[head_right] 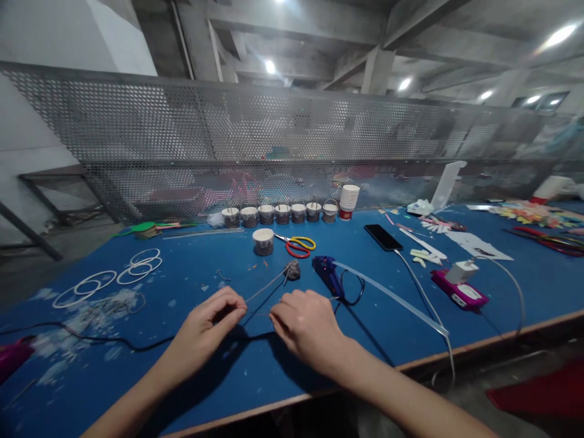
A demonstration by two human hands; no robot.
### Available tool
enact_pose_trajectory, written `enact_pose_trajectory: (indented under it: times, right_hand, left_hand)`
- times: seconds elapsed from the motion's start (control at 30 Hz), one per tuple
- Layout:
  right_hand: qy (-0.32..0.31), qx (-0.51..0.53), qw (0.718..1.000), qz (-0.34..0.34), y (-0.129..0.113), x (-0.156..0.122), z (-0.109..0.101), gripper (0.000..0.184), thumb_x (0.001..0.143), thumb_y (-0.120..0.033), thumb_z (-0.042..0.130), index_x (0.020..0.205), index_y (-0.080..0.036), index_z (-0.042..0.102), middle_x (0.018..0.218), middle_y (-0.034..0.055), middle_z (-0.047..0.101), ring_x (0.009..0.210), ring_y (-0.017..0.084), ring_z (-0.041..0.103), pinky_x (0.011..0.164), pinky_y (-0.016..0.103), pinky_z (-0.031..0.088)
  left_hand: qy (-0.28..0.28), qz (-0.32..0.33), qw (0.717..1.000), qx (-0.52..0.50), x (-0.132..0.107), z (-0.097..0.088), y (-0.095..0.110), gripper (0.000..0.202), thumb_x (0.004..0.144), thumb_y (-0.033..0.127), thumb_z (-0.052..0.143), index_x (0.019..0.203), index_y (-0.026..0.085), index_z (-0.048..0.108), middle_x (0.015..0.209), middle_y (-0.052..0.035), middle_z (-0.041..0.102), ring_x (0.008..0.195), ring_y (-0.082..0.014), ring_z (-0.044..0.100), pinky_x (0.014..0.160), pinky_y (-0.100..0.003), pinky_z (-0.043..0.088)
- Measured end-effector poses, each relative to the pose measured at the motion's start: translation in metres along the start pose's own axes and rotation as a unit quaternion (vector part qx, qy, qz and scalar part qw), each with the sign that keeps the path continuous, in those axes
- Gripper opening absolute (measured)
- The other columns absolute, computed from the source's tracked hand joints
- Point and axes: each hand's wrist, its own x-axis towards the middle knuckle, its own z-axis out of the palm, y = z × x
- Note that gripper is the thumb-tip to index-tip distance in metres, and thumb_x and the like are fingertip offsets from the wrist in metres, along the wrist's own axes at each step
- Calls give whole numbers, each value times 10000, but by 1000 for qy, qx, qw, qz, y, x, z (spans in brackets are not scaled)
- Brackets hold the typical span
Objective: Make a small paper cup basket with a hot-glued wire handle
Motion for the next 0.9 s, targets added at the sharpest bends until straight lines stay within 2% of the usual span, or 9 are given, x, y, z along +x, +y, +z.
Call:
enact_pose_trajectory:
  times: [0.17, 0.3, 0.4, 0.5, 0.6, 0.77, 0.9]
  right_hand:
    - [-20, 107, 994, -10, -1, 2, -9, 226, 899, -234, 463, 788, -186, 653, 631, 16, 612, 577, 126, 513, 554, 260, 327]
    - [11, 230, 972, 55, -3, 7, -12, 255, 902, -256, 471, 742, -179, 654, 602, 11, 603, 559, 119, 520, 564, 243, 388]
    - [36, 268, 958, 96, -4, 9, -6, 222, 888, -247, 495, 753, -183, 660, 638, 15, 630, 590, 125, 549, 577, 241, 413]
    - [67, 238, 962, 116, -3, 8, 3, 200, 880, -224, 504, 758, -188, 658, 663, 21, 643, 617, 136, 564, 600, 248, 418]
    - [78, 161, 978, 107, -1, 5, 10, 214, 886, -220, 490, 750, -186, 651, 655, 24, 634, 611, 137, 556, 597, 253, 396]
    - [32, 67, 996, 55, 1, -1, 10, 199, 885, -224, 488, 769, -187, 646, 644, 13, 621, 593, 135, 531, 574, 267, 325]
    - [4, 92, 995, 24, -1, -2, 3, 203, 881, -230, 495, 757, -188, 650, 625, 2, 615, 555, 121, 508, 547, 267, 291]
  left_hand:
    - [-28, -4, 999, -15, 10, -4, 0, 195, 813, 315, 484, 684, 202, 577, 714, 0, 527, 674, -152, 488, 646, -249, 381]
    - [-57, -40, 996, -49, 12, -4, -3, 197, 787, 335, 519, 670, 193, 590, 688, 10, 520, 655, -145, 468, 645, -251, 381]
    - [-61, -58, 993, -89, 8, 2, -6, 179, 771, 319, 545, 659, 190, 598, 669, 16, 514, 639, -138, 456, 623, -247, 371]
    - [-58, -88, 986, -129, 0, 8, -9, 177, 759, 324, 561, 647, 191, 592, 631, 25, 490, 578, -123, 418, 574, -244, 354]
    - [-37, -102, 987, -123, -6, 9, -10, 166, 754, 323, 568, 652, 195, 588, 611, 29, 477, 553, -120, 403, 554, -244, 345]
    - [20, -37, 999, -30, -7, 5, -6, 201, 797, 326, 523, 655, 200, 587, 662, 13, 510, 606, -136, 458, 585, -250, 354]
    - [9, -2, 1000, -11, 1, 2, 0, 195, 813, 304, 501, 670, 202, 588, 693, 10, 530, 637, -139, 485, 612, -247, 365]
